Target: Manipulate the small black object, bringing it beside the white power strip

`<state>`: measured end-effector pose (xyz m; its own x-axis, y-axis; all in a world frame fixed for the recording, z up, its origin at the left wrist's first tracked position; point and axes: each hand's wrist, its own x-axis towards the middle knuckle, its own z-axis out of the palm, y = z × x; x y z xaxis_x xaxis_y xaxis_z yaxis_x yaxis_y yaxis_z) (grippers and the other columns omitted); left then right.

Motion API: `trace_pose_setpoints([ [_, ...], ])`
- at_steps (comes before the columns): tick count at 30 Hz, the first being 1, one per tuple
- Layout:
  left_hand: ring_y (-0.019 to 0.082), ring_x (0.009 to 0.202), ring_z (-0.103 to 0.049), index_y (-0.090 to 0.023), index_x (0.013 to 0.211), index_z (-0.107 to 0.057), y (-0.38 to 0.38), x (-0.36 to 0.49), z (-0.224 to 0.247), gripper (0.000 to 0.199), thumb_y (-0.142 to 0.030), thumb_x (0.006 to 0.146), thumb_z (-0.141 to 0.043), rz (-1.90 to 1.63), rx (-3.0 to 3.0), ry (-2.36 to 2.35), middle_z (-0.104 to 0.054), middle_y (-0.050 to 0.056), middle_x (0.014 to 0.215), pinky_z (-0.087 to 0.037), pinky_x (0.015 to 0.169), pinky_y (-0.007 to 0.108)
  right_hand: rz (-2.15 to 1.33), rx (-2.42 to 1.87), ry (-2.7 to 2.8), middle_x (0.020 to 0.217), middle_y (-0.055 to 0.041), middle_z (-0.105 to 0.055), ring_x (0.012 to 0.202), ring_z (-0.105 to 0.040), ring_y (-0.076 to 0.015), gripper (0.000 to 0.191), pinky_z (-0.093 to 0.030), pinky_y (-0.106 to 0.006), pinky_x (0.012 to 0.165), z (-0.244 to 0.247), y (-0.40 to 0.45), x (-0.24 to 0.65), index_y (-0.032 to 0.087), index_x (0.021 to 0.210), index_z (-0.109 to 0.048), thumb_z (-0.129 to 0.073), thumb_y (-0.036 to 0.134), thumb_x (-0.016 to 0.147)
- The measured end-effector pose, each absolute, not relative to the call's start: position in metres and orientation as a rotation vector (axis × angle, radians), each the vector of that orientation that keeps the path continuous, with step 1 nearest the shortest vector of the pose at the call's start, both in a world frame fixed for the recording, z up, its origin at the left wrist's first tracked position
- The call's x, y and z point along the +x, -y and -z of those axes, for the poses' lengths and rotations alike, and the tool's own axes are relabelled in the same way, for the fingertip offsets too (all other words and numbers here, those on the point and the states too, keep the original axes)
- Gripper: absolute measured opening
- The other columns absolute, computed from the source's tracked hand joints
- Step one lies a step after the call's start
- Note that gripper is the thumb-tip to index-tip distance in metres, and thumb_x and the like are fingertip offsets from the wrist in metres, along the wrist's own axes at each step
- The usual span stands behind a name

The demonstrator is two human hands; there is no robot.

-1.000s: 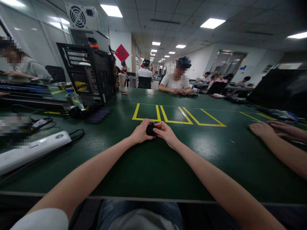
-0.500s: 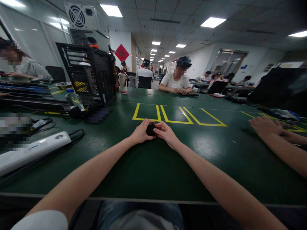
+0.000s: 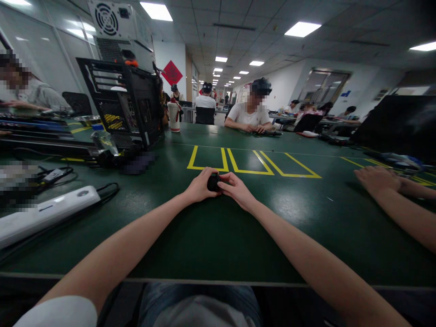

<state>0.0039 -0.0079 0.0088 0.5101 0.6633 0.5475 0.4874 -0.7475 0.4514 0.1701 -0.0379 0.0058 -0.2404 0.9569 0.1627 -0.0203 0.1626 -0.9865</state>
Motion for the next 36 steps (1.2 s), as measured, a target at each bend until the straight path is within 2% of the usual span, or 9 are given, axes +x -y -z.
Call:
trace_pose_setpoints([
  [4,0.021,0.097,-0.048,-0.023,0.107,-0.039,0.0089,0.0038,-0.0093,0.057,-0.030,0.058,-0.068,-1.069,2.507,-0.978,-0.046,0.004,0.106,-0.043,0.082,0.036,-1.245,-0.970,1.438,0.100,-0.0005,-0.052,0.089,-0.054,-0.0136,0.027,-0.047,-0.034,0.078,-0.0058,0.0373,0.1685,0.024,0.089,-0.051,-0.062,0.034,0.067],
  [11,0.021,0.095,-0.049,-0.023,0.107,-0.039,0.0108,0.0030,-0.0109,0.056,-0.030,0.060,-0.067,-1.046,2.508,-0.989,-0.045,0.004,0.106,-0.043,0.080,0.037,-1.272,-1.029,1.473,0.107,-0.0042,-0.051,0.090,-0.054,-0.0151,0.035,-0.046,-0.034,0.078,-0.0075,0.0335,0.1690,0.023,0.101,-0.051,-0.061,0.034,0.069],
  [17,0.021,0.095,-0.049,-0.023,0.107,-0.039,0.0097,0.0033,-0.0101,0.057,-0.032,0.059,-0.068,-1.047,2.505,-0.994,-0.046,0.004,0.107,-0.044,0.079,0.037,-1.267,-0.966,1.528,0.104,-0.0024,-0.052,0.091,-0.053,-0.0145,0.031,-0.045,-0.033,0.079,-0.0101,0.0375,0.1689,0.023,0.095,-0.051,-0.063,0.031,0.067],
  [23,0.021,0.096,-0.049,-0.023,0.107,-0.039,0.0080,0.0029,-0.0094,0.058,-0.031,0.059,-0.068,-1.045,2.509,-0.986,-0.045,0.004,0.107,-0.044,0.081,0.037,-1.229,-0.984,1.477,0.100,-0.0007,-0.051,0.088,-0.053,-0.0134,0.023,-0.047,-0.033,0.075,-0.0103,0.0389,0.1667,0.024,0.089,-0.051,-0.059,0.035,0.070],
  [27,0.021,0.097,-0.048,-0.022,0.107,-0.039,0.0074,0.0034,-0.0083,0.057,-0.031,0.059,-0.068,-1.065,2.513,-0.982,-0.046,0.004,0.107,-0.043,0.082,0.037,-1.262,-0.998,1.448,0.098,-0.0009,-0.052,0.085,-0.054,-0.0133,0.028,-0.046,-0.034,0.075,-0.0091,0.0360,0.1668,0.025,0.093,-0.051,-0.061,0.033,0.068],
  [33,0.021,0.097,-0.049,-0.023,0.107,-0.039,0.0082,0.0031,-0.0080,0.057,-0.031,0.059,-0.068,-1.064,2.504,-0.986,-0.046,0.004,0.107,-0.043,0.081,0.037,-1.323,-0.979,1.462,0.105,-0.0029,-0.051,0.091,-0.053,-0.0147,0.031,-0.044,-0.035,0.082,-0.0084,0.0329,0.1699,0.022,0.095,-0.053,-0.063,0.031,0.066],
  [36,0.021,0.097,-0.049,-0.023,0.108,-0.039,0.0082,0.0029,-0.0084,0.057,-0.032,0.059,-0.068,-1.069,2.503,-0.978,-0.046,0.004,0.107,-0.043,0.081,0.037,-1.273,-0.932,1.522,0.100,-0.0014,-0.052,0.093,-0.052,-0.0148,0.033,-0.044,-0.034,0.082,-0.0086,0.0348,0.1714,0.023,0.094,-0.051,-0.066,0.028,0.064],
])
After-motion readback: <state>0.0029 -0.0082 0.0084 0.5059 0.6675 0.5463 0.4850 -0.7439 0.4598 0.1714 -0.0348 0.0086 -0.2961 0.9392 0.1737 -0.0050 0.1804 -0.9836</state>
